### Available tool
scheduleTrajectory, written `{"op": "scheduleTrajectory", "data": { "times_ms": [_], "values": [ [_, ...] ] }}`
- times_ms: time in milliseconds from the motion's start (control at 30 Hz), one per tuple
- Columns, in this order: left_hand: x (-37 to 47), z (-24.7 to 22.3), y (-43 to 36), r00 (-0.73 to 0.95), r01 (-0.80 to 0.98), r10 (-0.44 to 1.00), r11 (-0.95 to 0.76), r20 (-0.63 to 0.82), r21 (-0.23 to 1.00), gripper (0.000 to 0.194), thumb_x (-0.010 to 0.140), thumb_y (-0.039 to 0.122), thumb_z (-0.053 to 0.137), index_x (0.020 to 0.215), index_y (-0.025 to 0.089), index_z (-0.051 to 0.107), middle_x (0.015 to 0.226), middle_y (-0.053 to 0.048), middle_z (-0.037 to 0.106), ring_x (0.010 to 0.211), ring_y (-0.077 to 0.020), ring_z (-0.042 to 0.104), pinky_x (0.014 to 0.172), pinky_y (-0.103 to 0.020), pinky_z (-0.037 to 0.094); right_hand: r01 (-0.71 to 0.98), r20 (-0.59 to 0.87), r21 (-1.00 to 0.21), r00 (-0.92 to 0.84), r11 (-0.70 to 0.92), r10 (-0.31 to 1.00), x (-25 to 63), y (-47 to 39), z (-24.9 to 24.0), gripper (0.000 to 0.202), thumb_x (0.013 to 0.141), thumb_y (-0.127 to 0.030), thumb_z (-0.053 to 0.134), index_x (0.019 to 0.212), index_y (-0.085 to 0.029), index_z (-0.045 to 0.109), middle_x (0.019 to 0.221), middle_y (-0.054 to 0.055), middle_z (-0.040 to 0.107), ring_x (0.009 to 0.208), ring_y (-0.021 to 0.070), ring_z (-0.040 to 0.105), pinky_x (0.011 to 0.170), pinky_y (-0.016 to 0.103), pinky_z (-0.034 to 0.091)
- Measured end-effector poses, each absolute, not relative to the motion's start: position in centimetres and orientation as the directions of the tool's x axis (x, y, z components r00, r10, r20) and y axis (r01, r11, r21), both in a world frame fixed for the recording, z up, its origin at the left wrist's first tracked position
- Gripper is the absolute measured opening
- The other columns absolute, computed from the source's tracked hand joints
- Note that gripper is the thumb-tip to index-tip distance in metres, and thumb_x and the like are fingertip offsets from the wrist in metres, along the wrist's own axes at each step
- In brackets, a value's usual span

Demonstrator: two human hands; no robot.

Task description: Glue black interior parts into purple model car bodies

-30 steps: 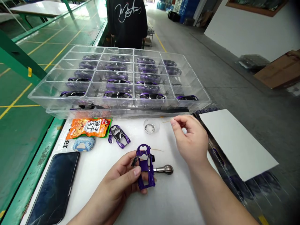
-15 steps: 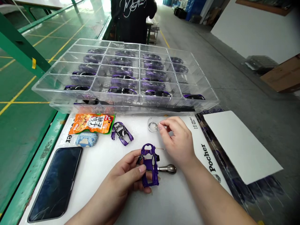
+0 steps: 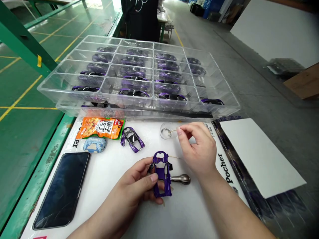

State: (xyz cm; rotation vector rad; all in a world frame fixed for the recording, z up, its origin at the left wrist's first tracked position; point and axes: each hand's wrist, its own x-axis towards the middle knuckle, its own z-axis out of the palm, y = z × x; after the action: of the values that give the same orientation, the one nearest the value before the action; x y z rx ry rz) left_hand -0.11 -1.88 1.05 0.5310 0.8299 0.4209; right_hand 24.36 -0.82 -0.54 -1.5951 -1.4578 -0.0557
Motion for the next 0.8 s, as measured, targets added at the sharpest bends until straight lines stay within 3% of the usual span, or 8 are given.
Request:
{"op": "scheduleTrajectory", "data": {
  "times_ms": [800],
  "values": [
    [0.05, 1.26, -1.67, 0.605, -0.176, 0.561, 0.786, -0.564, 0.593, 0.054, 0.098, 0.040, 0.096, 0.146, 0.021, 0.080, 0.106, -0.010, 0.081, 0.095, -0.0238, 0.077, 0.073, -0.031, 0.066, 0.790, 0.579, -0.593, 0.282, 0.157, 0.765, 24.36, -0.91, -0.44, 0.006, 0.112, -0.025, 0.077, 0.106, -0.024, 0.080, 0.101, 0.003, 0.077, 0.081, 0.0191, 0.068, 0.078, 0.036, 0.061]
  ]
}}
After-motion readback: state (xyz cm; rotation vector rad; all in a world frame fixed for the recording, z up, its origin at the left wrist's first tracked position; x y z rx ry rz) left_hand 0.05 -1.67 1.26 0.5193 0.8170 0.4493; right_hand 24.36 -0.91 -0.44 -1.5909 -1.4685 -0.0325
